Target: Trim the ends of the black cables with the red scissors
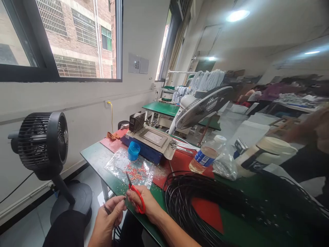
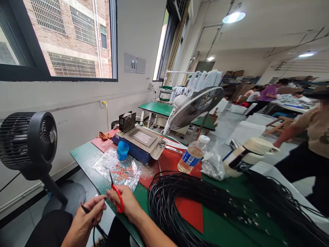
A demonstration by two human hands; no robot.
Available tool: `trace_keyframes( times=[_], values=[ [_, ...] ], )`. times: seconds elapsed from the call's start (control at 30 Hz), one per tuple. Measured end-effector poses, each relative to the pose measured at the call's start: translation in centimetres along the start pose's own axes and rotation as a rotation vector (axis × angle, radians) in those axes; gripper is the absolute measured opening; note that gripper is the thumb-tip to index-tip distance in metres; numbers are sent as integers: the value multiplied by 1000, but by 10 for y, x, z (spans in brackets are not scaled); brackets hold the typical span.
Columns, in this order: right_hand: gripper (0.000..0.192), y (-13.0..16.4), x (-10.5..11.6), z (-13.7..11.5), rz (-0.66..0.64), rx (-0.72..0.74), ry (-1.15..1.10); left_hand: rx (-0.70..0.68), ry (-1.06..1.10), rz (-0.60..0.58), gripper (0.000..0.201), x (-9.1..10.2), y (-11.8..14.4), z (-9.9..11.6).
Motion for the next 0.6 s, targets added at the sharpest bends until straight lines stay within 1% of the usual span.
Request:
trace_keyframes(
  times=[0.1,0.17,0.3,0.4,0.5,0.6],
  values=[
    [48,1,-5,0,-34,-26,-64,-30,-1,3,34,-2,-1,0],
    [49,2,-9,0,-66,-39,-94,-15,32,5,34,-2,-1,-3],
    [49,1,-16,-3,-135,27,-129,66,98,14,32,1,1,-10],
    [46,0,-15,-3,-124,85,-96,94,107,46,31,2,4,-10],
    [47,0,-16,-1,-119,99,-141,91,124,-9,27,-6,7,-6],
    [50,3,-27,6,-197,-2,-287,74,138,-77,24,-13,10,-1]
  ],
)
Point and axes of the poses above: each hand's wrist, its own y-axis away from the middle knuckle, its own x-axis out of the back of the hand, z = x × y, the point moved 9 cm from there along -y, towards the middle knuckle, and after that the axes turned 7 degrees about y, right-handed, at the moved point
